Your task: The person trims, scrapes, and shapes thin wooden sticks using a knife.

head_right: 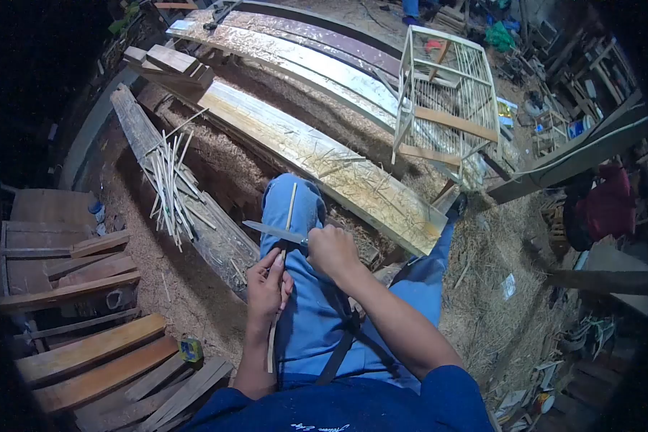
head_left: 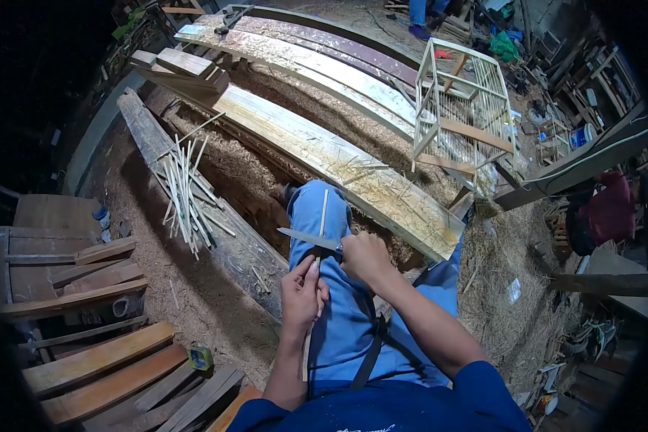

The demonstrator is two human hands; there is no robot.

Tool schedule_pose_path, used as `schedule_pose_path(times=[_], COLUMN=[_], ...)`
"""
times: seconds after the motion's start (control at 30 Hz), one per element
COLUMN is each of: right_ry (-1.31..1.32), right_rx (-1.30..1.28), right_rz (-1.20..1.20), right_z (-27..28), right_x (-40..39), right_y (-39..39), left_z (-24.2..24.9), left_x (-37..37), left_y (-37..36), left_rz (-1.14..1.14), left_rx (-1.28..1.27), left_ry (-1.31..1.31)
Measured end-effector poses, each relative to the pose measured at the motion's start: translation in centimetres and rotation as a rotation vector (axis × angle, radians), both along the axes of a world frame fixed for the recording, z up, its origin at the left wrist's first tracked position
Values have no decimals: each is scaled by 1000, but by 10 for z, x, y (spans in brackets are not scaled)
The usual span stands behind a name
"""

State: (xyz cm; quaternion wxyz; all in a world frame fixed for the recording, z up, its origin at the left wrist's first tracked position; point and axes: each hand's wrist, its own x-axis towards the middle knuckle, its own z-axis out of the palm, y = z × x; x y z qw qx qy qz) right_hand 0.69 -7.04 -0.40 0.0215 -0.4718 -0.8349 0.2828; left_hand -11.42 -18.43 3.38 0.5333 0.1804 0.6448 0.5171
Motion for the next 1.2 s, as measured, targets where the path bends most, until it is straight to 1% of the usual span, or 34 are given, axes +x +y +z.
schedule_pose_path(times=[0.27,0.4,0.5,0.57,0.6,0.63,0.7,0.73,0.83,0.87,0.9,0.93,1.0,1.13,1.2], right_ry=[-12,-1,-58,-65,-76,-65,-61,-61,-24,-23,-25,-26,-9,-34,-45], right_rx=[119,121,139,120,90,125,-15,1,17,23,29,26,131,78,37], right_rz=[-43,-58,-73,-181,-201,-201,-204,-202,-167,-109,-52,-53,-12,-35,-75], right_z=[-6,-10,-7,-12,-12,-15,-13,-11,-4,0,2,1,0,-6,-6], right_x=[-1,-2,-2,-1,-3,-3,-2,0,-3,-3,-3,-2,-2,-4,-4], right_y=[-5,-7,-8,3,8,9,9,10,1,-2,-4,-6,-6,-5,-5], left_z=[-2,-3,0,14,14,12,10,5,2,3,5,5,-4,-13,-9], left_x=[3,4,7,12,12,11,11,13,8,6,5,5,5,3,5], left_y=[-1,-3,-12,-26,-31,-35,-37,-37,-31,-29,-26,-25,-30,-35,-36], left_rz=[7,-1,6,-45,-44,-41,-39,-15,-16,-15,-25,-35,-35,-33,-33], left_rx=[7,17,38,-9,10,-1,-22,24,41,38,30,24,43,83,74], left_ry=[-61,-46,-67,-33,-48,-43,-10,-33,-17,-11,32,72,70,74,57])
